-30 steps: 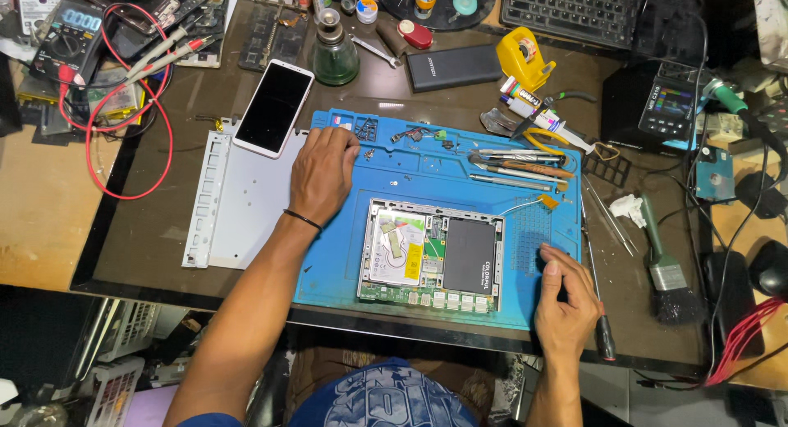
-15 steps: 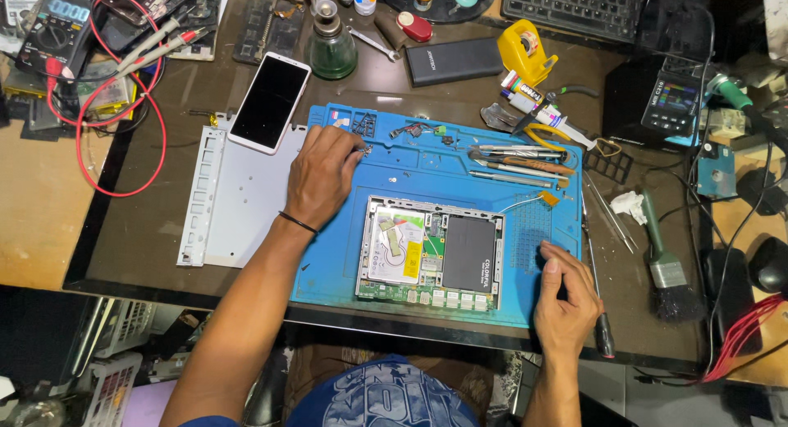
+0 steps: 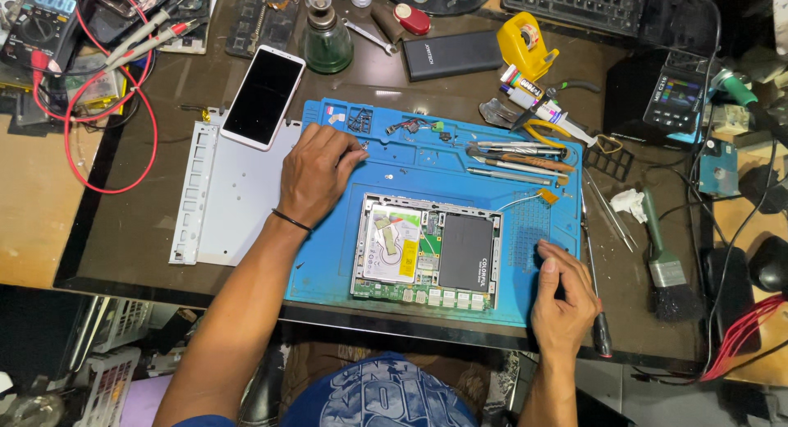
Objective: The person works on a disassembled electronic device on a blue mat, handling a hard drive and a solid-state drive. They place the hard drive onto the circuit board, then remove it and place a solid-state drive in its place, adjusting the components with their hands.
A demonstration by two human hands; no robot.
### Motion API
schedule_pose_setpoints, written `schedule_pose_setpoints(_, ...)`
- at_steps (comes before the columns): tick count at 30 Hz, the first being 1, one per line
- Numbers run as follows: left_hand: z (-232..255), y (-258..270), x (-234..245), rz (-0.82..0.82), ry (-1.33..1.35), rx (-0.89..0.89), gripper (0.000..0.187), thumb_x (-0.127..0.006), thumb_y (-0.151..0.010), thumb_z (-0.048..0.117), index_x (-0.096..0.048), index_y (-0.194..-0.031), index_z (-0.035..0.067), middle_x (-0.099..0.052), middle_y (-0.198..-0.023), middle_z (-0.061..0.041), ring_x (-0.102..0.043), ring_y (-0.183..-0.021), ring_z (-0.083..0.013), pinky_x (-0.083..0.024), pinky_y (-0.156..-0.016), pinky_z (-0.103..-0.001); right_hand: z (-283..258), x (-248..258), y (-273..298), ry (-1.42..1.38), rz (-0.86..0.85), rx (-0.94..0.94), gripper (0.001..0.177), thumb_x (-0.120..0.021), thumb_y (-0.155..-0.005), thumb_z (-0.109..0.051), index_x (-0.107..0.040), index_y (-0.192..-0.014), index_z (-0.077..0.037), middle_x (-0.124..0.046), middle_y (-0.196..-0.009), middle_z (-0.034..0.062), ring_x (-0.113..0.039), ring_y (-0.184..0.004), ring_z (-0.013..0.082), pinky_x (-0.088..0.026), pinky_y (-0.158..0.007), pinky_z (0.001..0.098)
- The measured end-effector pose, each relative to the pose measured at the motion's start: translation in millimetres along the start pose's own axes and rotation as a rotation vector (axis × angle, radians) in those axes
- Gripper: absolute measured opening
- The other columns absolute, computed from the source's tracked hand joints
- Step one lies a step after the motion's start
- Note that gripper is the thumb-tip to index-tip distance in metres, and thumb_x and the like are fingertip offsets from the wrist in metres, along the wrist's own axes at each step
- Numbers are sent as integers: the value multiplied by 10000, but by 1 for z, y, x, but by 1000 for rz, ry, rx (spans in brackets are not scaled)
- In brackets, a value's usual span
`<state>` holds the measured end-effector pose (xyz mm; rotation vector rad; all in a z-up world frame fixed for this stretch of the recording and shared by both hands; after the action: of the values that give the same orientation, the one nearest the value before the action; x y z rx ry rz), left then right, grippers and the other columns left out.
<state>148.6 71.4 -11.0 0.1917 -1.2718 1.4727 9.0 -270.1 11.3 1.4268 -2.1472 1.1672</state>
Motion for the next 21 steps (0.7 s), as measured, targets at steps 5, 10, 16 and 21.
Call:
schedule_pose_setpoints(5,5,-3,3,-12,20,-21,86,-733,-1003,121,-674,-955,80,-636,-909,-48,-536,-869,-264,-457,-629,-390,1,-1,-1,-4,-3,2,314,-506,-1125,-177,-756,-1086,9,-755,-1151,118,-701,-1135,266,-535,-992,382)
schedule_pose_setpoints(10,-6,5,-6,-6,54,6,111,-770,-933,80,-709,-992,150,-623,-882,-34,-616,-916,-262,-544,-831,-368,8,0,-2,-85,22,109,225,-581,-1112,-87,-772,-1049,12,-775,-1074,165,-733,-1029,379,-548,-942,469)
schedule_pose_setpoints(16,-3,3,-2,3,65,-11,114,-766,-947,56,-723,-1010,141,-625,-898,-27,-610,-924,-245,-540,-832,-357,6,-2,-2,-110,23,138,224,-577,-1121,-78,-764,-1060,29,-766,-1081,178,-729,-1037,390,-539,-947,476)
schedule_pose_setpoints(21,-1,2,-1,17,67,-21,28,-740,-998,149,-715,-1012,148,-611,-870,-24,-602,-902,-237,-540,-818,-355,4,-2,-3,-107,25,137,214,-583,-1120,-72,-762,-1064,32,-765,-1087,185,-727,-1040,399,-534,-951,484)
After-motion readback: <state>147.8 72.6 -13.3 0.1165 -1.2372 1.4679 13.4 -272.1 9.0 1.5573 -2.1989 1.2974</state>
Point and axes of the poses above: each hand's wrist, its own y-axis away from the middle knuckle, its own x-axis out of the back of the hand, z = x × y, the point moved 8 cm from there along -y, towards the middle knuckle
